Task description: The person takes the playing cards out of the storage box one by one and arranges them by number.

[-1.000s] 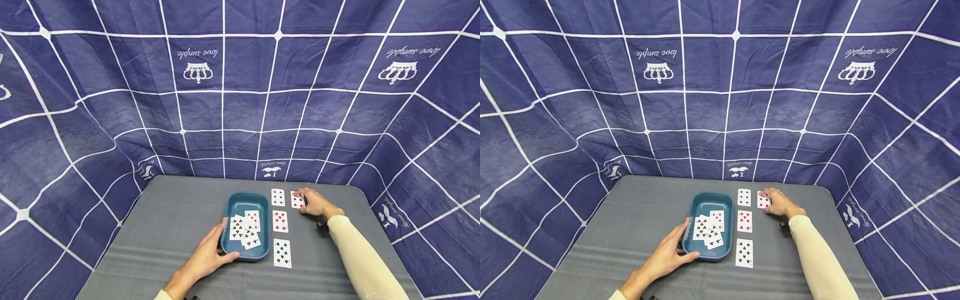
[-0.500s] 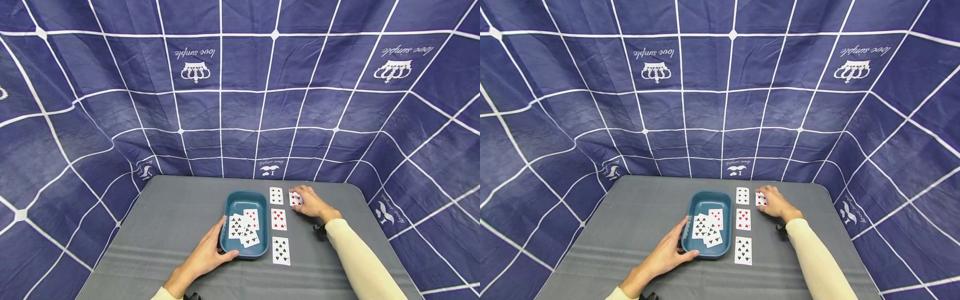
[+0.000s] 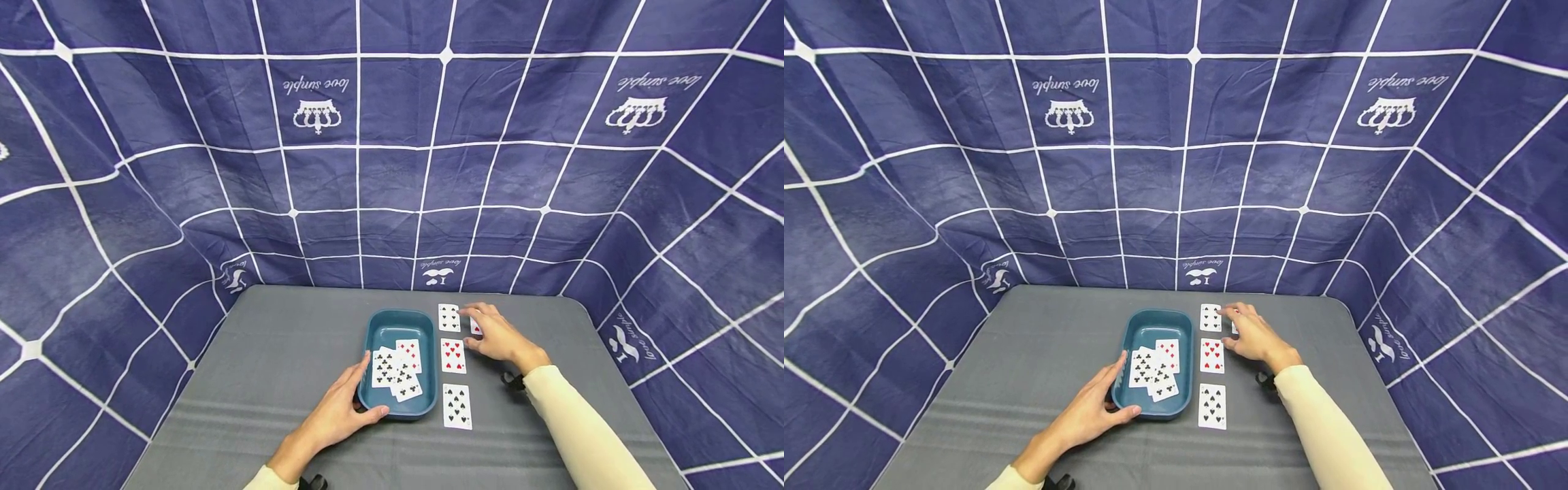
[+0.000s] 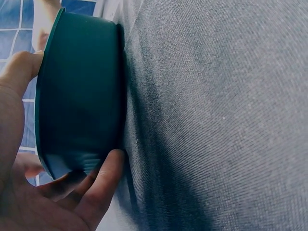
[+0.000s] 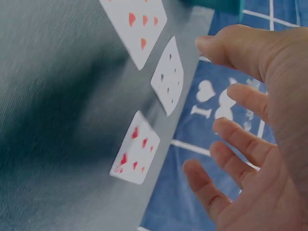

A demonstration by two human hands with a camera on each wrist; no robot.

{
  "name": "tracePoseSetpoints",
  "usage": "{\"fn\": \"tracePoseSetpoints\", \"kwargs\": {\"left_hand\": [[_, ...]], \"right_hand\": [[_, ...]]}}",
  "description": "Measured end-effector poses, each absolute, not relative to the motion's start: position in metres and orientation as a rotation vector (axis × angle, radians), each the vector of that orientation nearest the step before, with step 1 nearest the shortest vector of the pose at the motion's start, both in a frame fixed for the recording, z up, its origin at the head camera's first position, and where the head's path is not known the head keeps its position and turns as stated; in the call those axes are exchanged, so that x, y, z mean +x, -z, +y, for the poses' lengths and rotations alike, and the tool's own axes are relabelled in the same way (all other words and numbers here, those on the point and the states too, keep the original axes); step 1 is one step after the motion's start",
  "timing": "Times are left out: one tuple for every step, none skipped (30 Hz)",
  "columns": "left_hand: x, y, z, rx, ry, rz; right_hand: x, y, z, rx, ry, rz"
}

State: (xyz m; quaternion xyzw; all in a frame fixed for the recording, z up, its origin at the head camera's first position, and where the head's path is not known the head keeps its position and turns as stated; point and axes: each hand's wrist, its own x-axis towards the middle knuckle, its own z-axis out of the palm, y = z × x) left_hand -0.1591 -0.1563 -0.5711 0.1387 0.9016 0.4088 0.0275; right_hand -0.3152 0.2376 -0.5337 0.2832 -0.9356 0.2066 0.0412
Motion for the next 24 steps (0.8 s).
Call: {"fn": "tracePoseSetpoints", "kwargs": {"left_hand": [[-0.159,0.571,-0.156,0.428,-1.271,2.777],[-0.16,0.572,-0.157,0.425,-1.283,2.769],[-0.16,0.572,-0.157,0.423,-1.292,2.763],[-0.16,0.573,-0.157,0.424,-1.3,2.76],[-0.16,0.573,-0.157,0.42,-1.3,2.759],[-0.16,0.573,-0.157,0.414,-1.302,2.754],[-0.161,0.574,-0.158,0.407,-1.301,2.751],[-0.16,0.575,-0.158,0.398,-1.305,2.747],[-0.16,0.575,-0.158,0.391,-1.302,2.744],[-0.16,0.576,-0.158,0.393,-1.302,2.744],[-0.16,0.576,-0.158,0.381,-1.3,2.736],[-0.16,0.576,-0.158,0.375,-1.305,2.732],[-0.159,0.576,-0.158,0.371,-1.309,2.729],[-0.16,0.576,-0.157,0.367,-1.314,2.725],[-0.16,0.577,-0.157,0.365,-1.317,2.723],[-0.16,0.577,-0.157,0.362,-1.323,2.721],[-0.16,0.577,-0.156,0.352,-1.33,2.714],[-0.16,0.577,-0.156,0.352,-1.334,2.713],[-0.16,0.576,-0.155,0.352,-1.334,2.711],[-0.16,0.576,-0.155,0.353,-1.334,2.711],[-0.159,0.576,-0.155,0.356,-1.34,2.711],[-0.159,0.576,-0.155,0.357,-1.34,2.71],[-0.159,0.576,-0.155,0.357,-1.341,2.71],[-0.159,0.576,-0.155,0.357,-1.337,2.71]], "right_hand": [[-0.314,0.532,0.235,0.876,-0.632,-2.858],[-0.313,0.531,0.232,0.885,-0.628,-2.85],[-0.311,0.53,0.229,0.892,-0.621,-2.842],[-0.31,0.528,0.226,0.9,-0.611,-2.834],[-0.308,0.526,0.223,0.91,-0.603,-2.824],[-0.307,0.525,0.22,0.918,-0.593,-2.818],[-0.305,0.523,0.217,0.929,-0.581,-2.813],[-0.303,0.521,0.213,0.937,-0.568,-2.807],[-0.302,0.52,0.21,0.944,-0.555,-2.803],[-0.3,0.518,0.207,0.954,-0.549,-2.798],[-0.298,0.517,0.204,0.963,-0.545,-2.796],[-0.297,0.515,0.201,0.969,-0.546,-2.796],[-0.295,0.514,0.197,0.977,-0.547,-2.793],[-0.293,0.513,0.194,0.985,-0.547,-2.792],[-0.292,0.512,0.191,0.993,-0.548,-2.793],[-0.29,0.51,0.188,1.002,-0.549,-2.796],[-0.289,0.509,0.184,1.01,-0.546,-2.801],[-0.287,0.508,0.181,1.02,-0.544,-2.802],[-0.286,0.506,0.177,1.03,-0.541,-2.806],[-0.285,0.505,0.174,1.037,-0.538,-2.811],[-0.284,0.504,0.17,1.045,-0.53,-2.813],[-0.283,0.502,0.167,1.054,-0.528,-2.818],[-0.282,0.501,0.163,1.065,-0.526,-2.823],[-0.282,0.501,0.16,1.077,-0.525,-2.825]]}}
